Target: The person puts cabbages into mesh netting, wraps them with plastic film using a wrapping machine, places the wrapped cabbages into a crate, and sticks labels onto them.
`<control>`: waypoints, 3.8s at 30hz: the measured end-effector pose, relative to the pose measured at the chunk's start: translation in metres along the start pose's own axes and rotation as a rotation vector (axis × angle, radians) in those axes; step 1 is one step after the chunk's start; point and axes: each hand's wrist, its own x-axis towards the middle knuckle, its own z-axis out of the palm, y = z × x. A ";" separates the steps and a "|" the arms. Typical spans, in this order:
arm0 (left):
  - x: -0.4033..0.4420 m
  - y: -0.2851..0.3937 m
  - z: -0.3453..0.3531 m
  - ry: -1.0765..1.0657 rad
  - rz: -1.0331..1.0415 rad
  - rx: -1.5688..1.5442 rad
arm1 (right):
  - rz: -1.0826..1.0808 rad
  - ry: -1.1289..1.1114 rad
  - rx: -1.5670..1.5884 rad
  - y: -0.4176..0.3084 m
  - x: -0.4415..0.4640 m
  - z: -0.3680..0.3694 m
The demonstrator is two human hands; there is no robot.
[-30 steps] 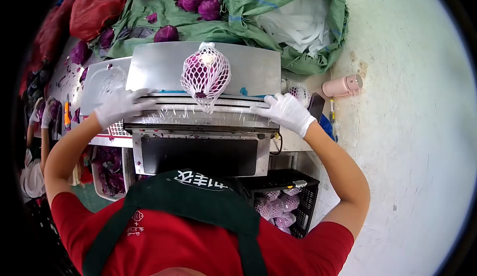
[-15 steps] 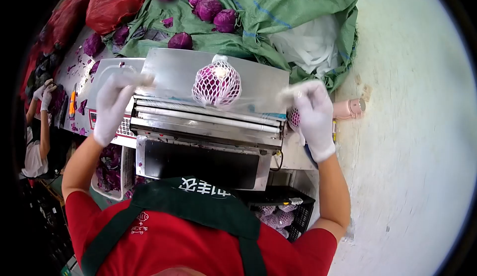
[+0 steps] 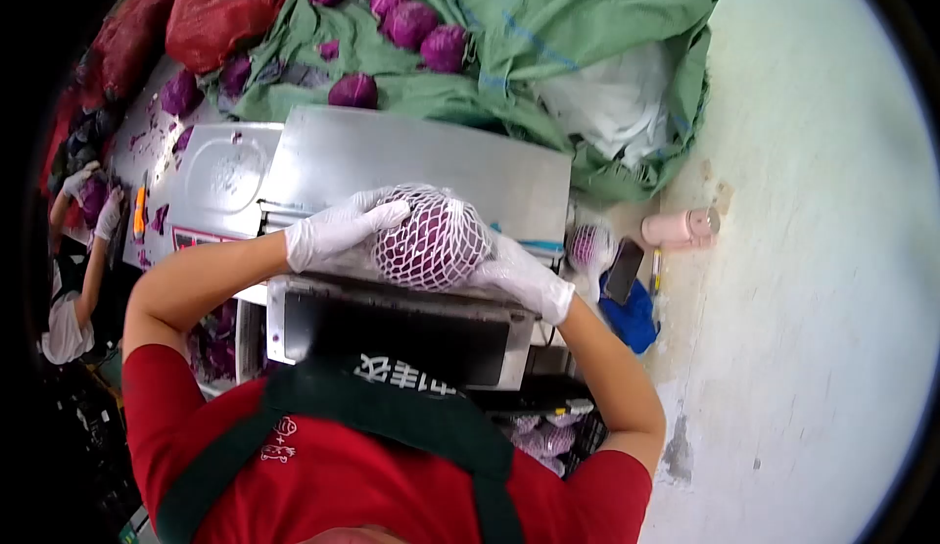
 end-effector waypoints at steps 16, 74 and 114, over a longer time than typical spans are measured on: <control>-0.101 -0.136 0.060 0.037 -0.327 0.043 | 0.430 0.005 0.866 0.143 -0.099 0.091; -0.070 -0.285 0.272 -0.238 -0.364 0.372 | -0.178 1.437 0.854 0.407 -0.422 0.334; -0.236 -0.360 0.152 0.570 -0.231 -0.081 | -0.040 0.929 0.124 0.303 -0.180 0.211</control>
